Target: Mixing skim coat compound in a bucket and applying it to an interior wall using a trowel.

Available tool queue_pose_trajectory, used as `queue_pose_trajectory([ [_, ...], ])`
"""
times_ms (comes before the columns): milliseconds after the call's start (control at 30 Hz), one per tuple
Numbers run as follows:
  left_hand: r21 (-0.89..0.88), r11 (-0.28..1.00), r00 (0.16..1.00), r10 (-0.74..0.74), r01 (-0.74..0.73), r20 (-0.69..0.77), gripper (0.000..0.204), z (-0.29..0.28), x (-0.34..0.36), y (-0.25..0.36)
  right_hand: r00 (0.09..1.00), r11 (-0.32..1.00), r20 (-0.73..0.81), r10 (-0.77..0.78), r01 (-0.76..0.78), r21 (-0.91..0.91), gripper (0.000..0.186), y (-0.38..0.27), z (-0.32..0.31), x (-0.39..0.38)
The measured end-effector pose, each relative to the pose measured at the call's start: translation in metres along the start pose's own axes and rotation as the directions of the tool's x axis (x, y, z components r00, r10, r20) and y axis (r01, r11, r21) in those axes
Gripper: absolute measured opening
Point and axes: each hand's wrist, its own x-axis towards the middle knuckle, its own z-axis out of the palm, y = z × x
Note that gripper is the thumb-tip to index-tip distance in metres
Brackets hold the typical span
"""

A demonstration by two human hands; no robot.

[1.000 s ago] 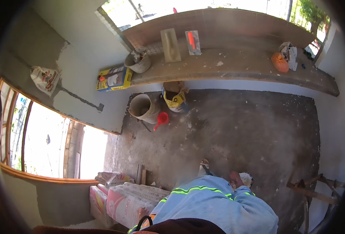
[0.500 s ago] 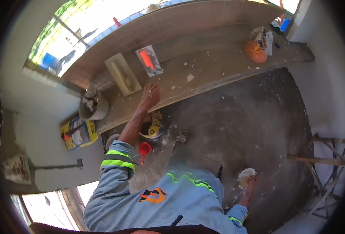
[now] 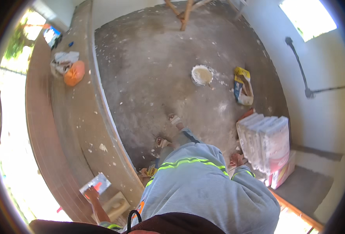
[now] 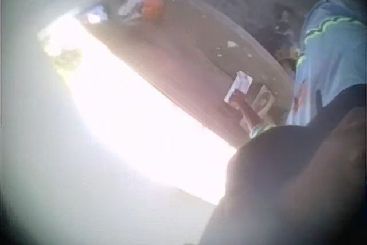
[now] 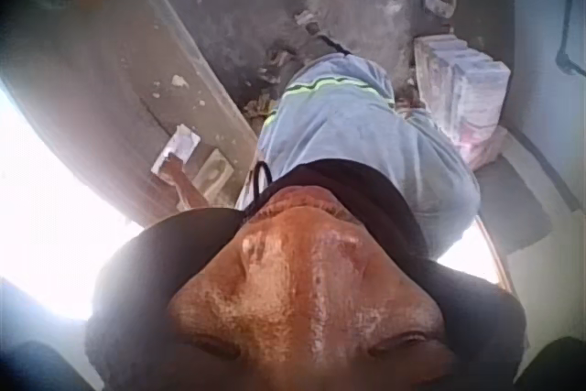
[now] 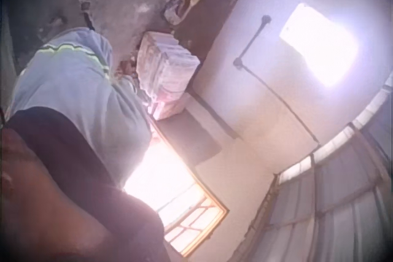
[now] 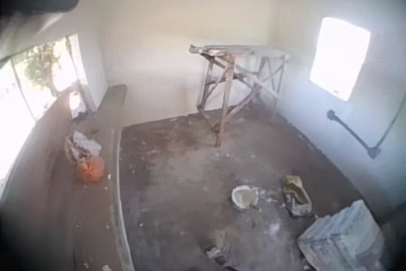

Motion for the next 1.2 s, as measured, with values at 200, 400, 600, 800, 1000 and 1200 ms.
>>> queue_pose_trajectory([
  [200,-0.311,0.901,0.949,0.316,-0.302,-0.004,0.038,-0.269,0.027,0.091,0.996,0.853,-0.007,-0.09,0.074,-0.516,0.024,-0.043,0.082,-0.05],
  [400,-0.985,0.157,0.947,0.32,-0.068,-0.015,0.024,-0.436,0.061,0.244,0.778,0.809,-0.233,-0.583,0.532,-0.25,0.013,-0.183,0.115,0.022],
  [600,-0.755,-0.64,0.87,0.447,0.146,-0.21,0.026,-0.544,0.091,0.405,0.818,0.791,-0.17,-0.55,0.575,0.208,0.016,-0.328,0.099,-0.012],
  [800,-0.559,-0.779,0.702,0.566,0.284,-0.432,0.026,-0.691,0.11,0.556,0.83,0.734,-0.359,-0.428,0.551,0.398,0.016,-0.384,0.054,-0.006],
  [1000,-0.961,-0.169,0.098,0.984,0.221,-0.15,0.03,-0.756,0.133,0.753,0.89,0.654,-0.379,-0.254,0.446,0.611,0.016,-0.414,0.065,0.024],
  [1200,-0.706,-0.009,0.038,0.998,-0.708,-0.05,0.027,-0.697,0.218,1.011,0.903,0.553,-0.428,-0.039,0.376,0.744,0.018,-0.443,0.135,0.104],
])
